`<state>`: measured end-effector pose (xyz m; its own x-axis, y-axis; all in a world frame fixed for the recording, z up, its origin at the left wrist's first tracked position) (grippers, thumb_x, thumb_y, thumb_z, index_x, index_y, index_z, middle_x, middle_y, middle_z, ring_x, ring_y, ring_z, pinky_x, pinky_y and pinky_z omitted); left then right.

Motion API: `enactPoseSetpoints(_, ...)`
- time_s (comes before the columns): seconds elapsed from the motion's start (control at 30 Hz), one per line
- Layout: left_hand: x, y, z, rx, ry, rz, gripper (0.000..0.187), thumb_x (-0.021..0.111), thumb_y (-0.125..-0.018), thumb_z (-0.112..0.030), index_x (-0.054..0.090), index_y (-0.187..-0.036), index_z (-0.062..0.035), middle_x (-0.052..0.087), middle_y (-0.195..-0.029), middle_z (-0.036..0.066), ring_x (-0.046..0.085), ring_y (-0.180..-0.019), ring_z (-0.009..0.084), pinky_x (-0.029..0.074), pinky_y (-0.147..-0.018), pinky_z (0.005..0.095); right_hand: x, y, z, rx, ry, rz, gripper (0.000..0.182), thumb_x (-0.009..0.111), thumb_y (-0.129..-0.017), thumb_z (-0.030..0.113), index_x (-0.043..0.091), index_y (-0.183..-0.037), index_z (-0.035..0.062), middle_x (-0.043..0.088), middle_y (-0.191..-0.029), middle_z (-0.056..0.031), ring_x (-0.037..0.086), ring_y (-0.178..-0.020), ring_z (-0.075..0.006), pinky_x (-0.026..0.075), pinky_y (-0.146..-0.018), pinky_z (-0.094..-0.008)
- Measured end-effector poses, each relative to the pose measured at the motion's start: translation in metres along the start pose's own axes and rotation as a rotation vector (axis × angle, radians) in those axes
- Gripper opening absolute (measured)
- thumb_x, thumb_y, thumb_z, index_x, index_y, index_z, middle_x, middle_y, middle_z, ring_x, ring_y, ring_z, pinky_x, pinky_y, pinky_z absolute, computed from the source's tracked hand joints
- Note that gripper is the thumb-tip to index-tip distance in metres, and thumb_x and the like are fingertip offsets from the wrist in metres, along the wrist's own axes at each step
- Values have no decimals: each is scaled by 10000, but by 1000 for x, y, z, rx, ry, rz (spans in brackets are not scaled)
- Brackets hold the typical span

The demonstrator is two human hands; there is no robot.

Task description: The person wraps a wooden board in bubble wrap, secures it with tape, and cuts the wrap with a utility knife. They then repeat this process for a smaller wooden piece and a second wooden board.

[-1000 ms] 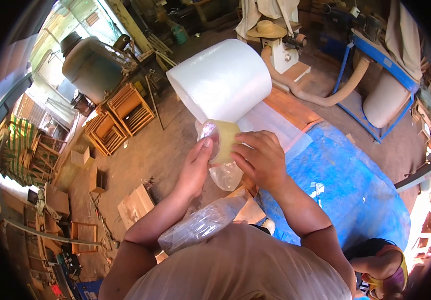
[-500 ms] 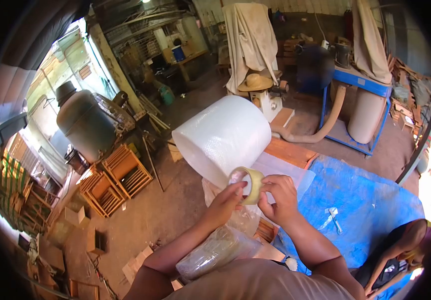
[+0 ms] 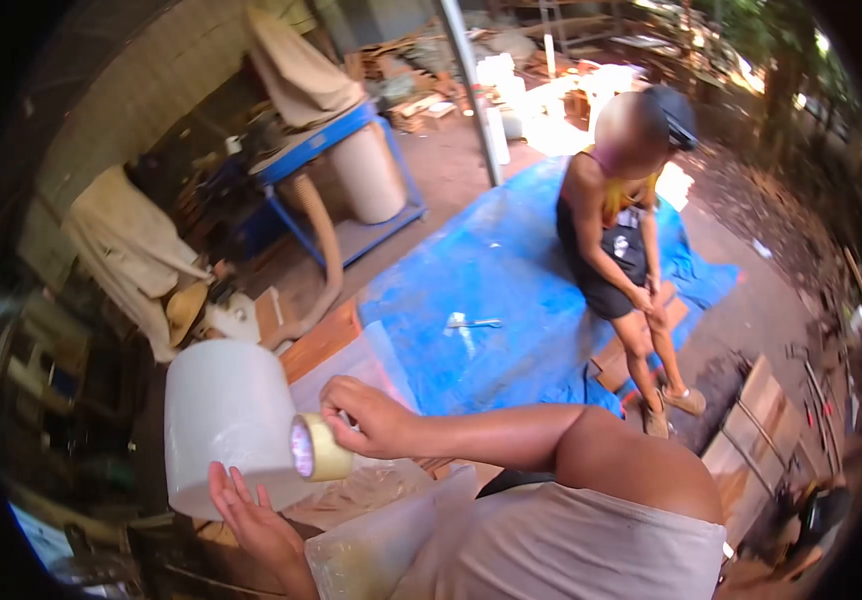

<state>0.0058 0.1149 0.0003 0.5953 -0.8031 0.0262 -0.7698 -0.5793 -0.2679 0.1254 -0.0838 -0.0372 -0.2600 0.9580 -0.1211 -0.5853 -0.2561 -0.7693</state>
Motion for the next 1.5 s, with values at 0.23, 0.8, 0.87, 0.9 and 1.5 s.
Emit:
enactPoseSetpoints(0.23,37,-41,48,26,442,236,693,360,-975,-554,244,-1506,-124,285,-1529,148,269,-1408,311,192,-1119,494,-20,-40,73,51,-467,21,105,513,-927,96,450,-987,36,485,-933,-109,526,-822,-217,462,-685,-339)
enactPoseSetpoints(0.8,174,-56,155,-29,546,935,721,408,-962,-537,273,-1488,-61,352,-1490,171,341,-1375,300,248,-1121,422,-41,-30,44,75,350,488,181,508,-861,112,461,-979,-16,553,-967,-213,626,-758,-422,502,-658,-506)
enactPoseSetpoints(0.87,178,-63,176,-42,513,980,723,415,-959,-535,272,-1488,-63,350,-1491,171,340,-1375,299,248,-1122,420,-46,-42,29,115,352,366,181,522,-864,124,474,-957,-23,563,-903,-219,615,-748,-429,493,-643,-504)
enactPoseSetpoints(0.9,179,-68,189,-48,502,1002,724,418,-958,-534,272,-1488,-63,349,-1492,170,340,-1376,298,248,-1123,419,-43,-46,11,125,329,309,175,557,-843,139,513,-953,10,599,-912,-229,618,-791,-437,495,-685,-513)
enactPoseSetpoints(1.5,51,-26,515,-375,356,878,746,481,-932,-515,262,-1493,-75,330,-1504,167,334,-1382,285,252,-1130,402,-98,-100,-65,622,634,127,161,493,-990,159,594,-1047,48,592,-948,-11,547,-901,-92,453,-791,-250)
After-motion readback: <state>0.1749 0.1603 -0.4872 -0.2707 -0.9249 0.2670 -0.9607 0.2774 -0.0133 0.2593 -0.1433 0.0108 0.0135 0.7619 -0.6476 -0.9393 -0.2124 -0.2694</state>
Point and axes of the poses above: each hand's wrist, its own y-axis away from the middle knuckle, its own x-axis out of the palm, z = x × y, the point moved 4 cm from there along -y, towards the middle knuckle
